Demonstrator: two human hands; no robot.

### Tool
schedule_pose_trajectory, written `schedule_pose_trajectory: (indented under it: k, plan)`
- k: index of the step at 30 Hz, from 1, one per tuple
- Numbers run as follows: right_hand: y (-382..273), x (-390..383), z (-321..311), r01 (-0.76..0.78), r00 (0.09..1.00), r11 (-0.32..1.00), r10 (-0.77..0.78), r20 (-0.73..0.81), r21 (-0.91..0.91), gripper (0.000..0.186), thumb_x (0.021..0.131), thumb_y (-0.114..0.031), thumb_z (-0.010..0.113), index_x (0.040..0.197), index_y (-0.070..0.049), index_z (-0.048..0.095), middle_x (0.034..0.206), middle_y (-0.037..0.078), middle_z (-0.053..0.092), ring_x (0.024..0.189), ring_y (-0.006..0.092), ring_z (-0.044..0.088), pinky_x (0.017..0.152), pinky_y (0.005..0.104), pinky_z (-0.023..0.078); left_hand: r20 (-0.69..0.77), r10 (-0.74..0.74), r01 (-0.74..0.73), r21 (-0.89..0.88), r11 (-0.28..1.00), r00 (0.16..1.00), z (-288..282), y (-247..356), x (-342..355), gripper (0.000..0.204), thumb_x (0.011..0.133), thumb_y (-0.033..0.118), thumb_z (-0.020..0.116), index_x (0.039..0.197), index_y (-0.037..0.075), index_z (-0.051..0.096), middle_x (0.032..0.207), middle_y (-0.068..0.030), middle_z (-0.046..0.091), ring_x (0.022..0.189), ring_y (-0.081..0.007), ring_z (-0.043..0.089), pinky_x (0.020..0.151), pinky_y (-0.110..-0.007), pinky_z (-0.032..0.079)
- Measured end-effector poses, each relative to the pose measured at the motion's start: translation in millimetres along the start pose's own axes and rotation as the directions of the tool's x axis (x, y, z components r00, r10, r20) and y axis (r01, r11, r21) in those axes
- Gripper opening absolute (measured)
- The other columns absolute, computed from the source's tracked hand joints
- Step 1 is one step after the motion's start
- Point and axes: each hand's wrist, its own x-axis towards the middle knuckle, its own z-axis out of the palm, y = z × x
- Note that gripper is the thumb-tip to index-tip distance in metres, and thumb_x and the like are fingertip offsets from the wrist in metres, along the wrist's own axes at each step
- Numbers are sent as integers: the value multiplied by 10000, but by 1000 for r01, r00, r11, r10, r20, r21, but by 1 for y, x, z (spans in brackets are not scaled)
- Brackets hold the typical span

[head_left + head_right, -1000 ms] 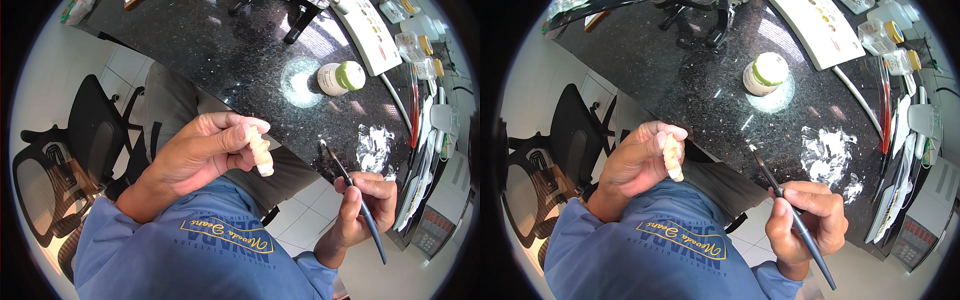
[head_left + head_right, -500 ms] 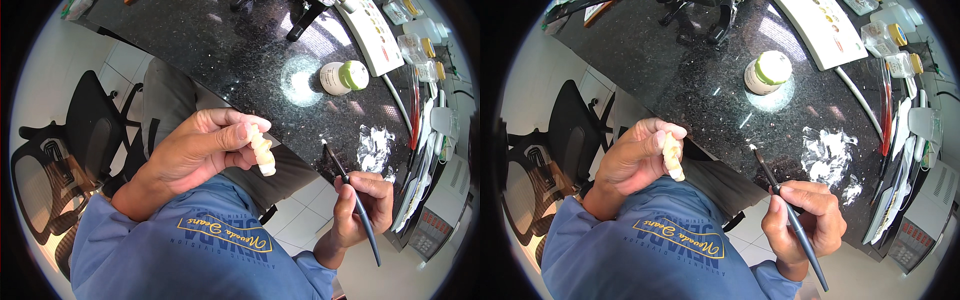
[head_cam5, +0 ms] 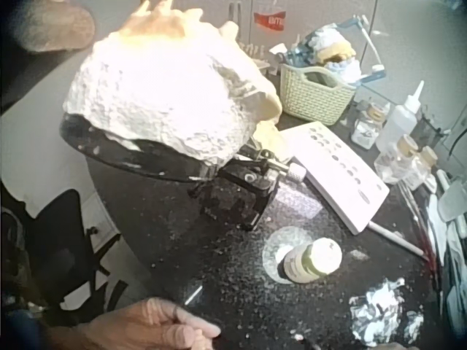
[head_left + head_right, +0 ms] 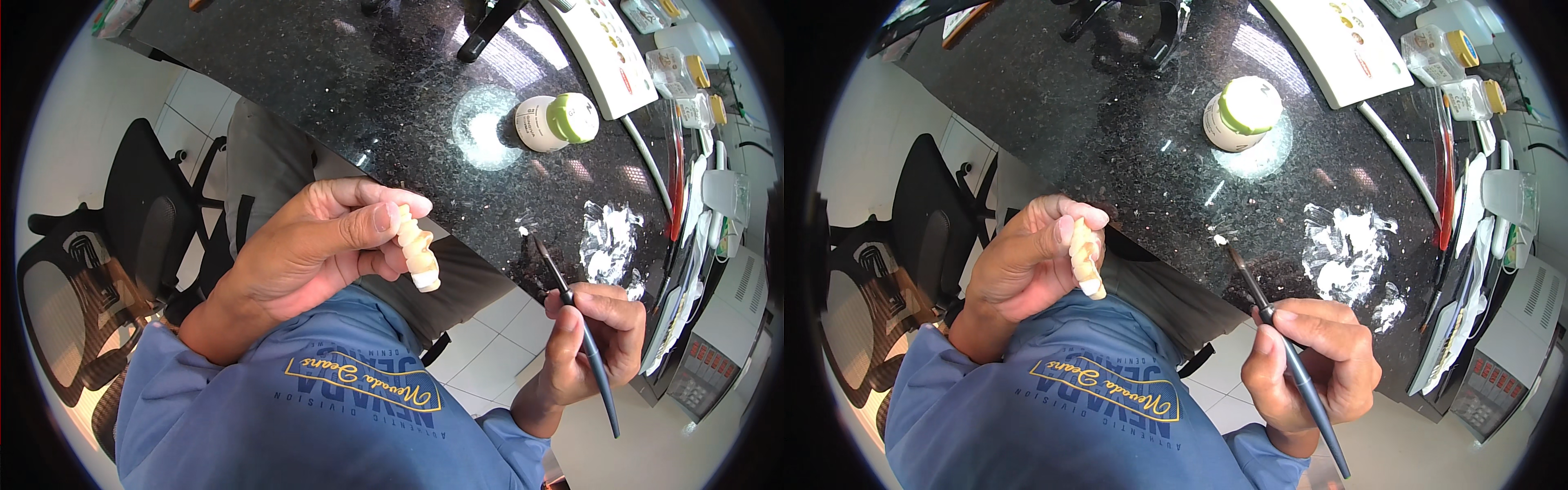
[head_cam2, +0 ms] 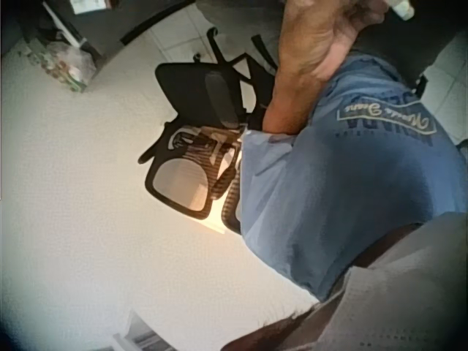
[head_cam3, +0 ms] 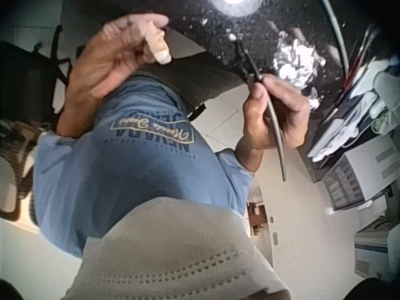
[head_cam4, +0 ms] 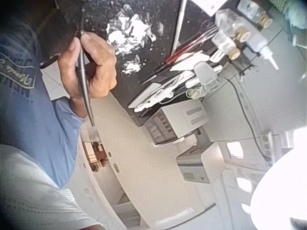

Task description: Applying ceramic stains or glaze to a dental bridge using a fine brush at a laboratory workbench.

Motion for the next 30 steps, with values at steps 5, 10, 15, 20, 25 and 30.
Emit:
schedule_pose_trajectory:
  k: [5,10,15,20,25,30]
  plan:
    - [0,0,-2,-21,1000,999,21,-4,-26,197,678,51,674,835,22,558,693,148,623,611,168,624,555,244,501,-20,-5,5,11,1000,1000,-1,0,0,261,888,164,590,1077,-15,602,850,-113,616,749,-176,592,683,-295,488]
    - [1,1,1,10,1000,999,-10,16,-31,192,677,51,674,828,25,559,681,145,622,600,167,620,542,243,498,-10,-8,8,21,1000,1000,-1,1,0,272,899,170,588,1088,-24,593,875,-100,632,768,-126,600,708,-260,506]
    - [-1,2,1,-19,1000,999,19,1,-30,189,677,52,677,822,33,557,675,147,620,598,183,631,536,252,513,-8,-1,1,10,1000,1000,0,1,-1,246,897,161,577,1077,-4,604,866,-116,617,769,-184,603,684,-303,499]
    - [1,1,2,45,999,999,-45,16,7,187,689,47,677,828,37,552,663,143,609,580,184,625,529,255,516,-4,2,-2,7,1000,1000,0,0,0,243,901,157,570,1081,-4,602,862,-113,613,768,-189,605,683,-305,501]
    - [-1,1,0,34,999,993,-32,-20,111,172,701,38,671,830,39,557,663,135,603,578,188,626,526,251,505,-55,-16,16,12,1000,998,2,0,-1,248,903,157,568,1083,-11,595,839,-117,611,764,-198,609,678,-325,508]
    - [0,0,0,98,994,995,-96,-55,34,172,706,38,651,864,27,581,670,123,598,573,163,587,506,236,464,-28,-7,8,21,1000,1000,2,0,-1,256,899,162,576,1091,-7,592,799,-108,612,749,-195,612,678,-321,505]
